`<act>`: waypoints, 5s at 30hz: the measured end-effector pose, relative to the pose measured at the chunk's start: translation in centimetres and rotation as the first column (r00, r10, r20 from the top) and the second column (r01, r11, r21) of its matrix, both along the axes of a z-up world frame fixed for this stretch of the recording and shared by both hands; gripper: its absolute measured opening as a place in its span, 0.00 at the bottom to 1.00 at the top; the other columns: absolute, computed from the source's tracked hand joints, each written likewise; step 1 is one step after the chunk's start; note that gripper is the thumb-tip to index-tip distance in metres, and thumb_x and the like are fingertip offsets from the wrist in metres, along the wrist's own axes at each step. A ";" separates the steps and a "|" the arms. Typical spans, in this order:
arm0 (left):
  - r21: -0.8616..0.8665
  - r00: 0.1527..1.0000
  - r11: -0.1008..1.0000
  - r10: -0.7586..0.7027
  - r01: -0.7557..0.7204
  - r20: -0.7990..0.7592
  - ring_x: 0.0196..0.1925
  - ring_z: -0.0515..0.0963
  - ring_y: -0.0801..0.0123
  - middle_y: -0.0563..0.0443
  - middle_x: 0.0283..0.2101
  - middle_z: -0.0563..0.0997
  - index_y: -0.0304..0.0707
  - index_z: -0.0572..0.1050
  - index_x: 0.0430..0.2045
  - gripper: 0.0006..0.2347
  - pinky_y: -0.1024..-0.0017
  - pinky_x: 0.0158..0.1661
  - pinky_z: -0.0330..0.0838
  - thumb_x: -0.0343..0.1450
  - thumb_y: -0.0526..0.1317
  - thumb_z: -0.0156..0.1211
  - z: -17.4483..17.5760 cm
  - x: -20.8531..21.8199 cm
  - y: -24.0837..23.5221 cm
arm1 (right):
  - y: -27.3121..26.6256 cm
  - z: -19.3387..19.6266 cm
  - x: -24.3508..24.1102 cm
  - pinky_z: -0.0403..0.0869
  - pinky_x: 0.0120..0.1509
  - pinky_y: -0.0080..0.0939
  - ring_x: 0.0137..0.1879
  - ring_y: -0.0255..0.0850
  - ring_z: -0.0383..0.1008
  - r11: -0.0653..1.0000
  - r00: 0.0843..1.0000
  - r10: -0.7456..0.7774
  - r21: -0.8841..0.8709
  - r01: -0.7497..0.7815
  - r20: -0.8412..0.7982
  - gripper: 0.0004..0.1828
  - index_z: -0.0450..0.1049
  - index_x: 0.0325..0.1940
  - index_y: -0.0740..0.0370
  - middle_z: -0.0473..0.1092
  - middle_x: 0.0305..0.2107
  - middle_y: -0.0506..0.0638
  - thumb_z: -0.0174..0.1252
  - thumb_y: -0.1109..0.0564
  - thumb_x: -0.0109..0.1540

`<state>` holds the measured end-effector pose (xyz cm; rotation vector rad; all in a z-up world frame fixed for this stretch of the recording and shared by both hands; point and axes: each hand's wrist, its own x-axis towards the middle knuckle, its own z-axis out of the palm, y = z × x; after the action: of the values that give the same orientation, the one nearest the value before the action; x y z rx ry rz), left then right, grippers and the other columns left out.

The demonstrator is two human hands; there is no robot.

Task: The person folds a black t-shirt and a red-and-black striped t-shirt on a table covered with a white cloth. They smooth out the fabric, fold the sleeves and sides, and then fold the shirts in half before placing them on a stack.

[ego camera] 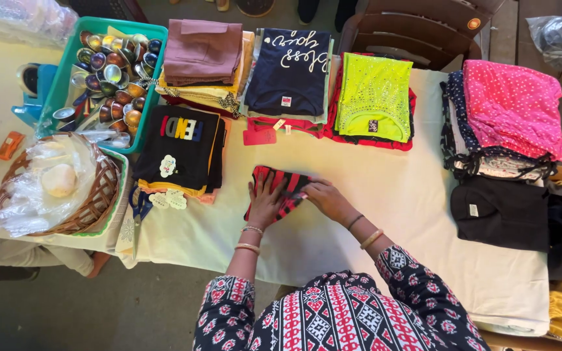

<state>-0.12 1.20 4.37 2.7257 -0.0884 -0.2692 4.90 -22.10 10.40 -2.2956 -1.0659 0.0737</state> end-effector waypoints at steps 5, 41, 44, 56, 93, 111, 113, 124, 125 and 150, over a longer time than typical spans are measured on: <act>-0.539 0.941 0.822 -0.013 -0.183 -0.340 0.82 0.33 0.57 0.58 0.79 0.39 0.59 0.57 0.72 0.24 0.49 0.74 0.31 0.77 0.45 0.50 -9.0 -1.9 3.1 | 3.6 5.2 0.9 0.72 0.43 0.56 0.41 0.59 0.75 0.999 0.993 -0.037 0.012 0.039 -0.114 0.09 0.69 0.47 0.59 0.74 0.35 0.59 0.55 0.53 0.67; -0.615 0.746 0.677 0.633 -0.404 0.206 0.41 0.77 0.56 0.40 0.45 0.76 0.29 0.73 0.51 0.15 0.64 0.44 0.74 0.71 0.35 0.61 -4.8 -8.3 6.9 | -1.6 -7.8 1.7 0.73 0.60 0.46 0.57 0.51 0.76 0.889 0.712 -0.418 -0.093 0.448 -0.565 0.30 0.68 0.64 0.58 0.76 0.50 0.61 0.66 0.59 0.58; -0.598 0.844 0.739 0.504 -0.312 0.183 0.43 0.75 0.54 0.39 0.46 0.73 0.31 0.74 0.53 0.17 0.63 0.46 0.73 0.70 0.35 0.63 -6.3 -5.4 9.3 | -1.2 -7.8 2.0 0.74 0.59 0.50 0.58 0.56 0.76 0.884 0.739 -0.443 -0.111 0.454 -0.507 0.31 0.67 0.64 0.56 0.75 0.51 0.63 0.67 0.58 0.57; -0.466 0.942 0.837 0.335 -0.287 0.021 0.52 0.72 0.47 0.42 0.46 0.76 0.36 0.72 0.47 0.21 0.55 0.48 0.72 0.62 0.41 0.72 -2.5 -3.2 7.8 | 0.3 -8.6 5.3 0.74 0.55 0.43 0.49 0.44 0.76 0.878 0.612 -0.406 -0.104 0.467 -0.679 0.35 0.65 0.64 0.62 0.74 0.43 0.55 0.71 0.51 0.58; -0.464 0.955 0.884 0.181 -0.053 0.236 0.49 0.69 0.45 0.40 0.44 0.74 0.32 0.75 0.40 0.13 0.55 0.51 0.66 0.66 0.36 0.69 -0.2 -8.2 -1.1 | -2.4 -2.0 -8.0 0.64 0.64 0.56 0.58 0.54 0.65 0.975 0.975 -0.218 -0.044 0.219 0.035 0.22 0.77 0.49 0.58 0.71 0.46 0.55 0.70 0.53 0.51; -0.468 0.926 0.804 0.364 -0.366 -0.098 0.29 0.78 0.58 0.45 0.29 0.77 0.37 0.82 0.29 0.11 0.64 0.33 0.72 0.67 0.46 0.69 -2.5 -7.6 -1.1 | -5.2 -2.3 -8.0 0.68 0.57 0.49 0.53 0.51 0.68 0.881 0.882 -0.471 0.064 0.469 0.020 0.14 0.72 0.41 0.62 0.68 0.41 0.53 0.68 0.56 0.57; -0.492 0.914 0.772 0.367 -0.404 -0.174 0.27 0.78 0.60 0.46 0.27 0.79 0.37 0.82 0.31 0.11 0.65 0.32 0.72 0.67 0.46 0.69 -3.7 -7.5 -1.1 | -6.6 -1.8 -9.4 0.67 0.57 0.51 0.52 0.52 0.68 0.913 0.905 -0.405 0.001 0.409 0.125 0.13 0.73 0.39 0.60 0.68 0.40 0.53 0.68 0.54 0.56; -0.560 0.955 0.775 0.203 -0.292 -0.217 0.24 0.79 0.66 0.47 0.24 0.81 0.36 0.81 0.34 0.09 0.68 0.30 0.73 0.69 0.43 0.66 -5.7 -7.5 1.5 | -12.5 -5.6 -12.8 0.70 0.61 0.47 0.54 0.48 0.68 0.845 0.884 -0.435 -0.261 0.467 0.172 0.07 0.76 0.43 0.57 0.70 0.42 0.49 0.62 0.56 0.62; -0.532 0.947 0.786 0.227 -0.315 -0.226 0.24 0.80 0.66 0.47 0.23 0.81 0.36 0.81 0.34 0.10 0.68 0.29 0.73 0.68 0.43 0.66 -5.5 -7.3 1.2 | -12.3 -5.5 -12.8 0.69 0.60 0.48 0.54 0.48 0.68 0.859 0.894 -0.402 -0.255 0.443 0.198 0.08 0.76 0.44 0.57 0.70 0.41 0.49 0.61 0.55 0.61; -0.240 0.967 0.937 0.254 -0.254 -0.034 0.46 0.75 0.50 0.45 0.39 0.74 0.37 0.76 0.31 0.09 0.56 0.37 0.73 0.65 0.42 0.68 2.9 -6.6 -2.2 | -10.2 -5.0 -13.2 0.65 0.63 0.51 0.57 0.49 0.66 0.902 0.910 -0.385 -0.143 0.406 0.157 0.09 0.74 0.39 0.53 0.68 0.44 0.48 0.65 0.50 0.60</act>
<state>-6.73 -1.04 7.22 2.4584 0.2178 -0.1739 -8.30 -32.32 5.44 -2.6620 -0.6478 -0.1494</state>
